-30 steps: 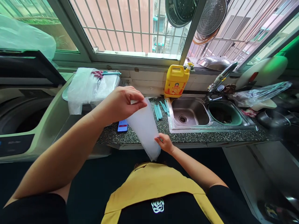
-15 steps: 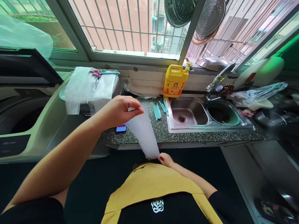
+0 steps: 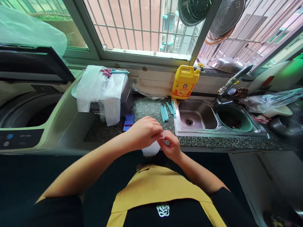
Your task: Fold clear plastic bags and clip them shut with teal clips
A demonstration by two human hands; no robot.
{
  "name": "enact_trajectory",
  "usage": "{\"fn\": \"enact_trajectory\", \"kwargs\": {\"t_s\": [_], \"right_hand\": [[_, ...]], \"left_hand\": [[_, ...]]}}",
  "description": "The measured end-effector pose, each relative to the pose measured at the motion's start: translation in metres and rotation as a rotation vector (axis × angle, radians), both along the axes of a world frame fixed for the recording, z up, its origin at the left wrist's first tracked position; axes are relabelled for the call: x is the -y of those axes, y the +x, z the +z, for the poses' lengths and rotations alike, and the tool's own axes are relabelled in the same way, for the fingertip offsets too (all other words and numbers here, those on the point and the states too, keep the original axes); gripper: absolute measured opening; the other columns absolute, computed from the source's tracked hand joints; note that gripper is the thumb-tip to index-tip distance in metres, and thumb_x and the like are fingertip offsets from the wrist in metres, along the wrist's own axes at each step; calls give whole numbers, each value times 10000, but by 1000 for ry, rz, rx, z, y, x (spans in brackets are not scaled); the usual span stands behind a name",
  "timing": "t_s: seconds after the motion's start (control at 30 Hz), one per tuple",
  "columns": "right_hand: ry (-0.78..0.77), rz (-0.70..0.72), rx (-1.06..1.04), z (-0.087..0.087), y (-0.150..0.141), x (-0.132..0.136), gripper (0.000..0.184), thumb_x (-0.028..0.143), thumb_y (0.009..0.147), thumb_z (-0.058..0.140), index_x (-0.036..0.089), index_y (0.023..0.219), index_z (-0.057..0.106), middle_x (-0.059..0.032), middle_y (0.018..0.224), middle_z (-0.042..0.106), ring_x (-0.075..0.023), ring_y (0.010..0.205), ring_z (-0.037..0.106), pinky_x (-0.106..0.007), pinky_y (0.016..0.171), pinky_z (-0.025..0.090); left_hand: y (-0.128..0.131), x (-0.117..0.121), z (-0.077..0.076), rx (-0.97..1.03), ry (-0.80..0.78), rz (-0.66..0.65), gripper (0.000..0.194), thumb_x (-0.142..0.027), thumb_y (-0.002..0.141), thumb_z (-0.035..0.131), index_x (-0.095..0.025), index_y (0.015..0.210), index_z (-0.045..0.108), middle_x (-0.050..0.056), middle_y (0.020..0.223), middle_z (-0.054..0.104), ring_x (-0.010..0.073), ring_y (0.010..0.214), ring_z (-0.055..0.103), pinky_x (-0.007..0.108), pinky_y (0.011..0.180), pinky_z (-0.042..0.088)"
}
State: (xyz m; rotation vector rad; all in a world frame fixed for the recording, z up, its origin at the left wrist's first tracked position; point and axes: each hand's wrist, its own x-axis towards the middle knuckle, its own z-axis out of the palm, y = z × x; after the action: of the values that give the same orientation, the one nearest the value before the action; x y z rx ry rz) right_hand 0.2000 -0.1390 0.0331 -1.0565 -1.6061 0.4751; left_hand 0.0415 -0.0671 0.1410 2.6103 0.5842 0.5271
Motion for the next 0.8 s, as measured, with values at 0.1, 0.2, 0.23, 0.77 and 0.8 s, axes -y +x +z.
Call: {"fn": "enact_trajectory", "kwargs": {"t_s": [0.1, 0.2, 0.23, 0.77, 0.8], "right_hand": [[-115, -34, -97, 2, -3, -6, 281, 337, 852, 544, 191, 615, 501, 30, 586, 423, -107, 575, 407, -249, 571, 376], [-256, -50, -213, -9, 1, -8, 298, 420, 831, 552, 183, 652, 529, 17, 621, 464, -107, 588, 427, -244, 566, 387], [-294, -41, -230, -12, 2, -9, 310, 445, 822, 556, 181, 661, 537, 12, 627, 476, -109, 593, 436, -244, 567, 392], [-626, -35, -370, -44, 1, -21, 370, 516, 741, 583, 173, 616, 527, 31, 552, 444, -92, 539, 375, -228, 520, 318], [-641, -52, -366, -49, 0, -22, 366, 510, 731, 588, 173, 603, 522, 36, 539, 431, -90, 532, 365, -227, 516, 308]], "left_hand": [[-17, -4, -27, 366, -278, 175, 372, -435, 727, 695, -192, 1002, 635, 88, 1045, 657, 225, 1000, 579, 333, 881, 424], [-27, -8, -71, 617, -690, 257, 659, -571, 581, 756, -207, 1105, 588, 89, 1091, 633, 234, 1019, 576, 326, 858, 444], [-25, -7, -84, 636, -836, 261, 693, -579, 549, 771, -196, 1097, 589, 80, 1006, 657, 223, 939, 601, 319, 814, 460], [-17, 4, -153, 553, -922, 710, 405, -544, 755, 550, -146, 761, 622, 42, 704, 638, 161, 650, 589, 253, 588, 465], [-20, -7, -164, 465, -831, 775, 402, -518, 808, 473, -148, 831, 628, 71, 806, 664, 192, 755, 620, 280, 650, 489]]}}
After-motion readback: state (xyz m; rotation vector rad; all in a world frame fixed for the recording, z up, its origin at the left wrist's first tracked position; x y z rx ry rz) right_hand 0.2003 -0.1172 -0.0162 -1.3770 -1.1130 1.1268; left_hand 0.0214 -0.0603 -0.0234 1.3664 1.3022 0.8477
